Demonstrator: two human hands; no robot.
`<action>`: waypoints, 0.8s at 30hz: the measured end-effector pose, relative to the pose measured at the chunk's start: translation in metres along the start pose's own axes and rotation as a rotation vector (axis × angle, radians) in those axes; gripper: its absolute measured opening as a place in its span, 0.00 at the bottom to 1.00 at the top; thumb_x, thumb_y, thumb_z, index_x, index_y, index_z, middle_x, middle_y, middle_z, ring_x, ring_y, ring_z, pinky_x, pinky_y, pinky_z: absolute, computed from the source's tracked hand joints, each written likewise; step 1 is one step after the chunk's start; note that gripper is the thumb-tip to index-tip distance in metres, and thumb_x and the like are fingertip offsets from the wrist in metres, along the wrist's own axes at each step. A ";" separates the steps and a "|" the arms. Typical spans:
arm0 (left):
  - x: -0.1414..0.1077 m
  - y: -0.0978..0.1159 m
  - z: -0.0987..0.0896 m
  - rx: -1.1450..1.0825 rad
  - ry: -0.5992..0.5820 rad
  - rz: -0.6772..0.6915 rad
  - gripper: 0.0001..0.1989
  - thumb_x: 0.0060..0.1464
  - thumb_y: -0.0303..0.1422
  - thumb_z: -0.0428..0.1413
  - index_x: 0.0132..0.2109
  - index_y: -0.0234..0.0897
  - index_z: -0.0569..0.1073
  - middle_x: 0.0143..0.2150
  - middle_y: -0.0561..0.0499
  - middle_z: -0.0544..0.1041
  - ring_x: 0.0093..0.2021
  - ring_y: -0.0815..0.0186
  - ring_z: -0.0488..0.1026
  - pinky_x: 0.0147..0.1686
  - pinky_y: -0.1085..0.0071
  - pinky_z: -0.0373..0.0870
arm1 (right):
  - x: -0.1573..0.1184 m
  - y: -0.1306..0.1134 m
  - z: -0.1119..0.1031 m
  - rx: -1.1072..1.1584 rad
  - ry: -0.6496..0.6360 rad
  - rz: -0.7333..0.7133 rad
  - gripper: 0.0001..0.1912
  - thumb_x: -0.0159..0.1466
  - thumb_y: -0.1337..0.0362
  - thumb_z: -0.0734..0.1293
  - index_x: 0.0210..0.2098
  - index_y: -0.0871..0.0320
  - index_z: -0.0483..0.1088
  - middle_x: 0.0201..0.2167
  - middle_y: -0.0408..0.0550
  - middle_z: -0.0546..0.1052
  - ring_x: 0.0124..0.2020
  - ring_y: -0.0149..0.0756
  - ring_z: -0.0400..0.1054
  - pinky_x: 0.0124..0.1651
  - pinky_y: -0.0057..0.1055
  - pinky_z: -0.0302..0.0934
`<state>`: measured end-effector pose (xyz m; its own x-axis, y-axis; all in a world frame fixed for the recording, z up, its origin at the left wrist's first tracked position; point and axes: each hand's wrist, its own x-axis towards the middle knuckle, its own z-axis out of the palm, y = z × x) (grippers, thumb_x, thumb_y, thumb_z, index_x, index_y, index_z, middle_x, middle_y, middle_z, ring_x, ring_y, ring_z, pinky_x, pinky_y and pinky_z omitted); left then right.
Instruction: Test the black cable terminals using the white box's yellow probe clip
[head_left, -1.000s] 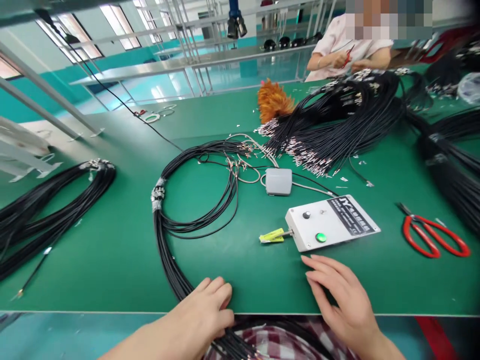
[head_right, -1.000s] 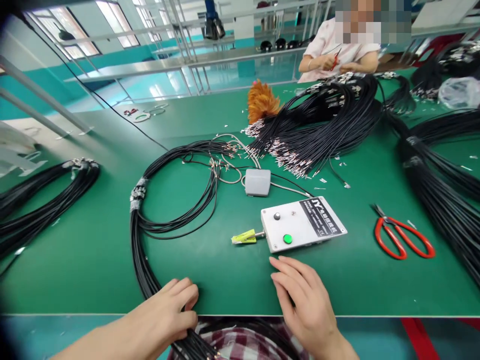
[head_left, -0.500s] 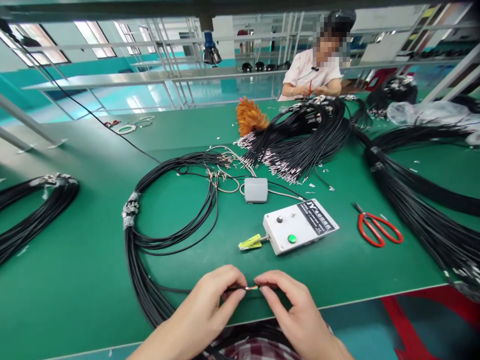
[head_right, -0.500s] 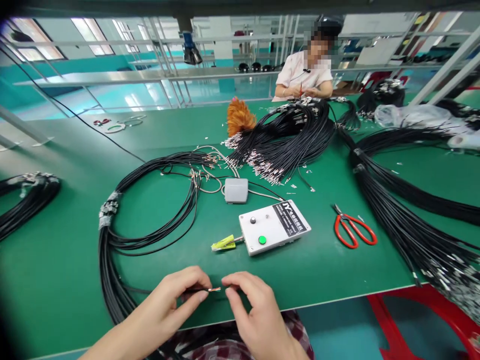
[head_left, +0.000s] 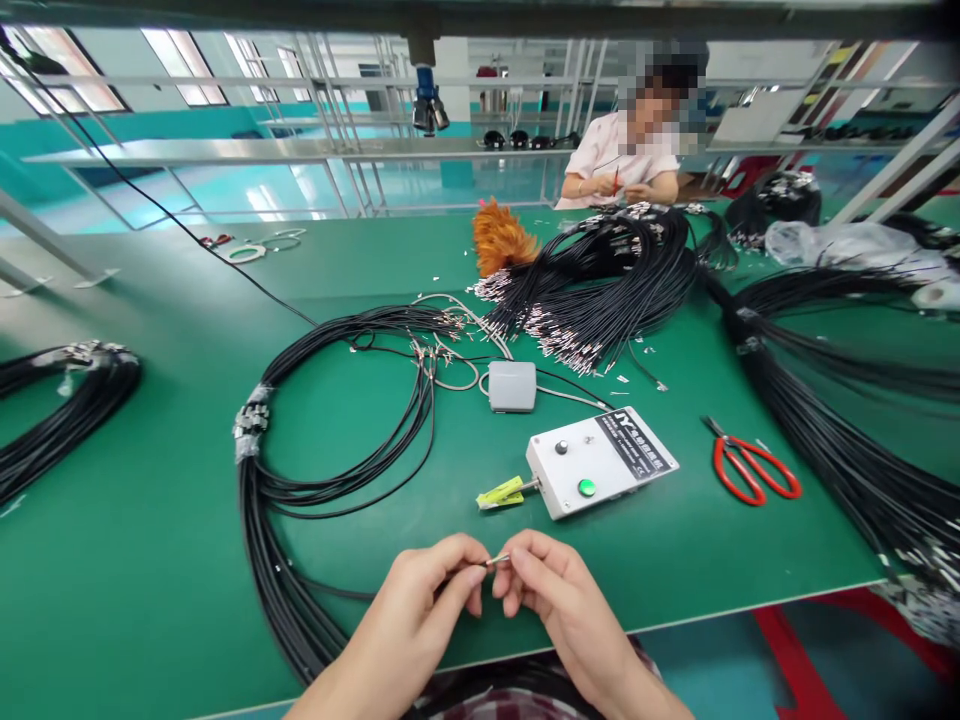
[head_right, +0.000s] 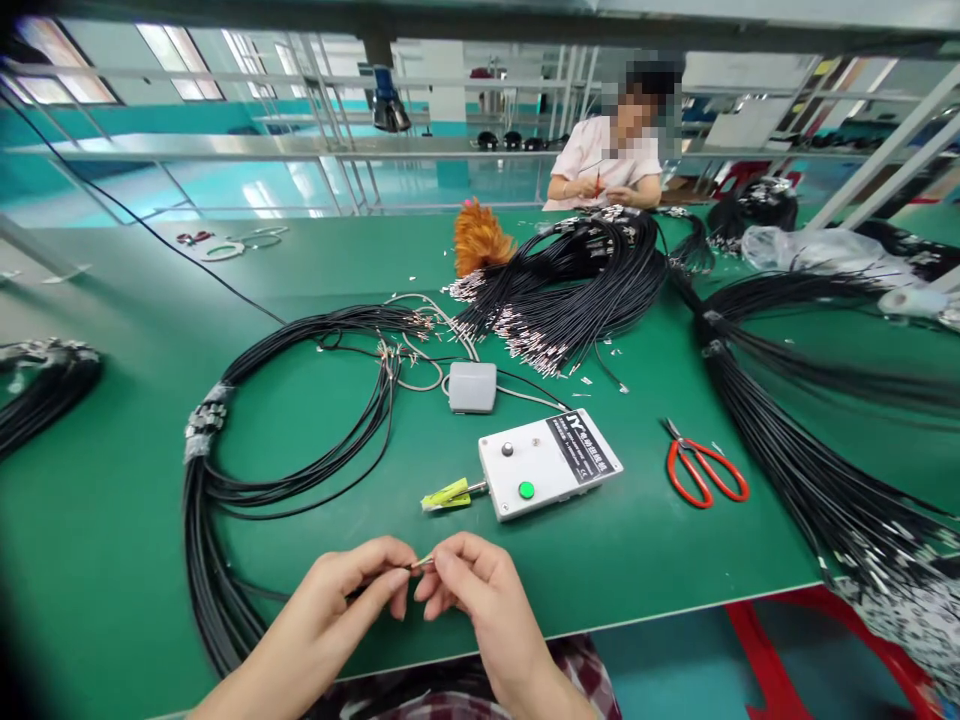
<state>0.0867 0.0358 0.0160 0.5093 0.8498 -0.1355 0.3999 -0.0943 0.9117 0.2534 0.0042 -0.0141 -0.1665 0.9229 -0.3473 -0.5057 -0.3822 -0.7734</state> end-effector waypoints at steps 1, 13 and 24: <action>0.000 0.000 0.000 -0.003 -0.001 0.000 0.14 0.64 0.37 0.47 0.34 0.38 0.74 0.25 0.53 0.73 0.27 0.66 0.70 0.30 0.73 0.64 | 0.000 0.000 0.001 0.019 0.005 0.011 0.20 0.56 0.48 0.74 0.28 0.61 0.73 0.24 0.45 0.77 0.24 0.27 0.66 0.32 0.25 0.59; -0.002 -0.003 0.004 -0.092 0.042 -0.042 0.12 0.65 0.38 0.45 0.41 0.39 0.71 0.24 0.55 0.71 0.25 0.67 0.67 0.29 0.73 0.62 | 0.000 0.008 0.009 0.006 0.062 -0.041 0.19 0.57 0.49 0.73 0.30 0.60 0.71 0.23 0.43 0.75 0.24 0.27 0.65 0.32 0.26 0.58; -0.004 0.000 0.004 -0.119 0.037 -0.049 0.09 0.65 0.37 0.46 0.42 0.39 0.68 0.24 0.56 0.70 0.26 0.67 0.66 0.28 0.72 0.60 | 0.005 0.000 0.014 0.222 0.046 0.076 0.15 0.57 0.56 0.74 0.33 0.59 0.68 0.20 0.36 0.69 0.21 0.22 0.59 0.28 0.21 0.53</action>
<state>0.0877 0.0299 0.0148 0.4623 0.8704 -0.1692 0.3292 0.0087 0.9442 0.2408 0.0095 -0.0090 -0.1755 0.8867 -0.4278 -0.6678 -0.4265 -0.6100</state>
